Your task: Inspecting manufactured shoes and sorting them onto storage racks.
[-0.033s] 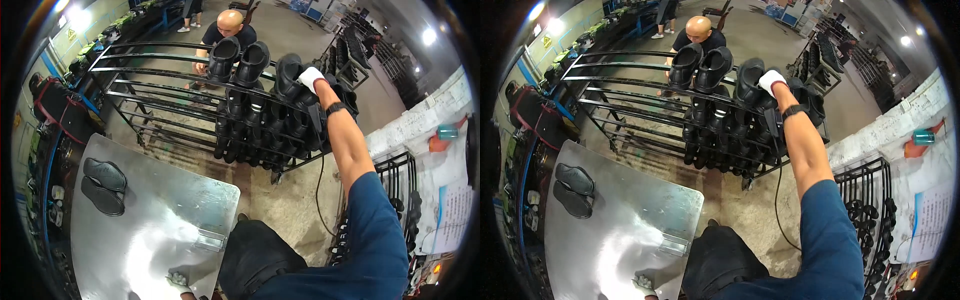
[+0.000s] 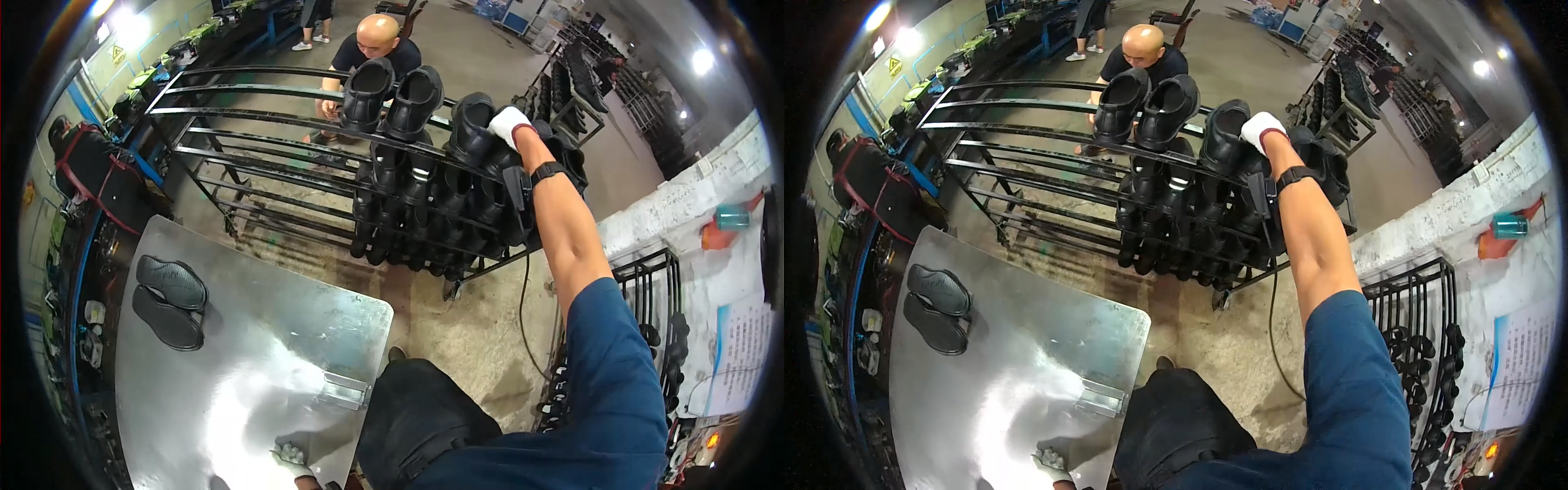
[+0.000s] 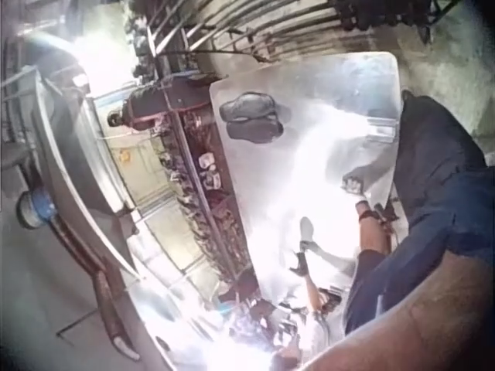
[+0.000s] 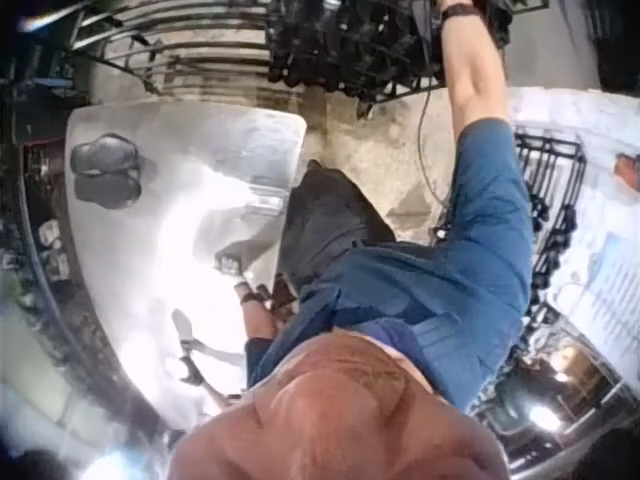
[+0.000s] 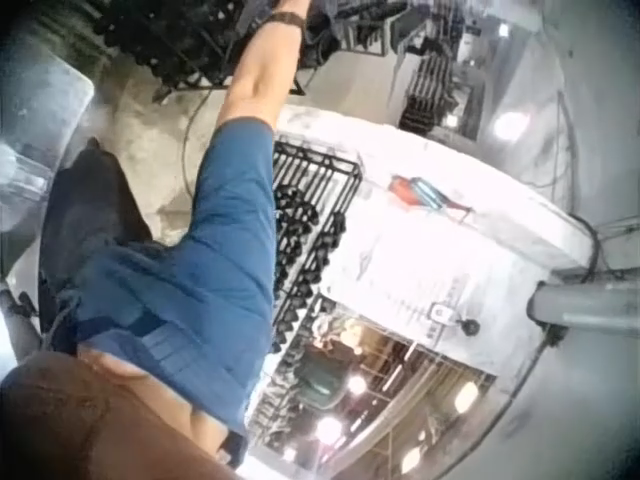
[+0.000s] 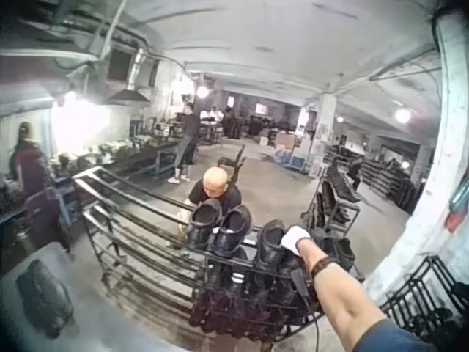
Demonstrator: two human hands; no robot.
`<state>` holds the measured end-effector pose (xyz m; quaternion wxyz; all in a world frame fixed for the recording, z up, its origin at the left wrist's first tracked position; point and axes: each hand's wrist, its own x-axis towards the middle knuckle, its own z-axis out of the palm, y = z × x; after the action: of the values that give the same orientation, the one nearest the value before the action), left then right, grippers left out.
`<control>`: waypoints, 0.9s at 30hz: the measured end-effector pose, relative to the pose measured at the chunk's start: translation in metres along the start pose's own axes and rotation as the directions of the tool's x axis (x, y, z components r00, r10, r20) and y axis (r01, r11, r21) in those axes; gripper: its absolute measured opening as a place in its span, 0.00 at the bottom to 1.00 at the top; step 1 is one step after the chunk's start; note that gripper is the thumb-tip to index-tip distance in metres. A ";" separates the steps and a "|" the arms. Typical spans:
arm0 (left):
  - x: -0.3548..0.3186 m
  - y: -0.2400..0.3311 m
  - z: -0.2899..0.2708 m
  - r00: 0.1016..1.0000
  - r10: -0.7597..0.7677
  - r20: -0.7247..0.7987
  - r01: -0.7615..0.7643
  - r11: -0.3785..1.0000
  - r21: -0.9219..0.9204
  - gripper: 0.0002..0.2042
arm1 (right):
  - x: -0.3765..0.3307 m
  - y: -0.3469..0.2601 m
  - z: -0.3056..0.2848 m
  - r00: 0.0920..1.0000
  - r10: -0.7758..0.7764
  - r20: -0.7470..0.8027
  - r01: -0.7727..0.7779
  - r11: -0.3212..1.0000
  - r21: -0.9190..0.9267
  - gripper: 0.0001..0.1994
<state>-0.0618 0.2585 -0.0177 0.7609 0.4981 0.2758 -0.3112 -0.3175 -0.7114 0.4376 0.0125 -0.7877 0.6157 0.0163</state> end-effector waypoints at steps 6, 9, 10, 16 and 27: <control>-0.041 -0.008 0.048 0.923 0.019 -0.385 0.036 0.990 0.136 0.23 | -0.136 -0.145 0.044 0.434 -0.149 -0.889 0.389 0.921 0.035 0.14; -0.067 0.014 0.066 0.890 0.097 -0.446 -0.020 0.984 0.175 0.24 | -0.248 -0.295 0.100 0.555 -0.645 -0.524 0.742 0.670 -0.038 0.13; -0.073 0.017 0.083 0.876 0.111 -0.469 -0.029 0.983 0.179 0.24 | -0.269 -0.341 0.127 0.451 -0.864 -0.223 0.882 0.470 -0.036 0.15; -0.097 0.033 0.092 0.865 0.181 -0.468 -0.090 0.974 0.210 0.18 | -0.339 -0.598 0.212 0.264 -0.877 0.401 -0.448 0.257 0.857 0.38; 0.017 0.091 0.265 0.838 0.506 0.204 -0.519 0.622 0.586 0.25 | -0.441 -0.489 0.233 0.567 -0.726 0.389 -0.397 0.172 0.901 0.20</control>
<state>0.0466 0.0372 0.1162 0.6127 0.7741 -0.0030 -0.1592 0.0485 -0.1565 0.2226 0.7806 -0.5562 0.2837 -0.0278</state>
